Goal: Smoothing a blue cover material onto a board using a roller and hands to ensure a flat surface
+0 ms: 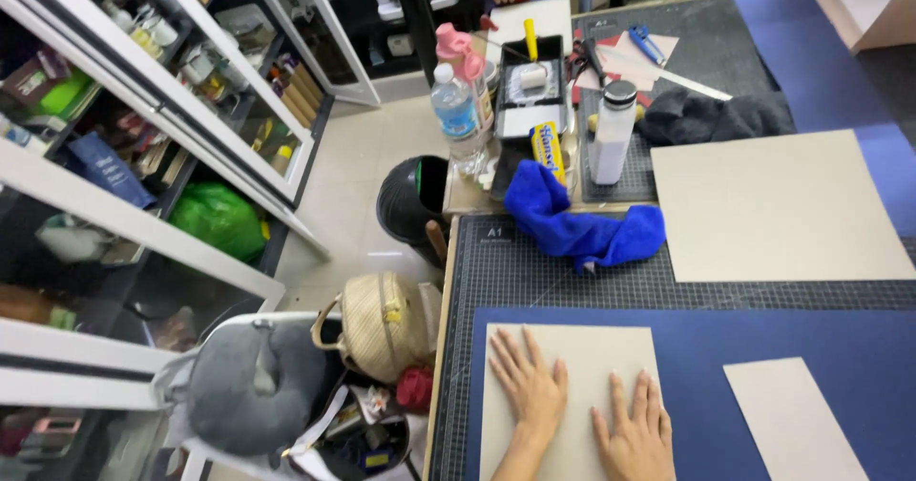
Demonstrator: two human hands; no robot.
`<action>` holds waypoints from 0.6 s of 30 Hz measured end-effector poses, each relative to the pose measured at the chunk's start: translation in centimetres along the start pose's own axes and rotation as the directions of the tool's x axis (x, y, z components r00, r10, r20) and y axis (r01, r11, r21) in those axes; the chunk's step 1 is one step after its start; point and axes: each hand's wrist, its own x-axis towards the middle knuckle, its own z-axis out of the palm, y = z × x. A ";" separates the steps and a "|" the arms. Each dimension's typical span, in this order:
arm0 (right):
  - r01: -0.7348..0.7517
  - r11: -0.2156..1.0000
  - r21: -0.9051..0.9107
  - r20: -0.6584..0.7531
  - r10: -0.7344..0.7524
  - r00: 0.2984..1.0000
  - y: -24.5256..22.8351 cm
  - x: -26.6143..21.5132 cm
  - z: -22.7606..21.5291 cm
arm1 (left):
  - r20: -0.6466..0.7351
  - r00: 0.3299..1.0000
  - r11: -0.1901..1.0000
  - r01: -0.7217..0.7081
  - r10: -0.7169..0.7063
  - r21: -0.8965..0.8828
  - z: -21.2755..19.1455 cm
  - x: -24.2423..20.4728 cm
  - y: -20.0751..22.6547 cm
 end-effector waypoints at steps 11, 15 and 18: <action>0.214 0.967 0.136 -0.113 -0.200 0.973 -3.2 8.4 -1.9 | 0.452 0.805 0.878 -0.169 0.385 -0.447 -4.7 3.9 -1.2; 0.250 0.967 0.054 -0.205 -0.234 0.950 -0.2 -0.6 0.0 | 0.026 0.970 0.970 -0.240 0.241 -0.032 0.0 1.8 -1.0; 0.324 0.946 -0.014 -0.197 -0.321 0.927 1.8 -9.6 6.6 | 0.215 0.959 0.973 -0.149 0.187 -0.179 -1.8 2.2 -1.1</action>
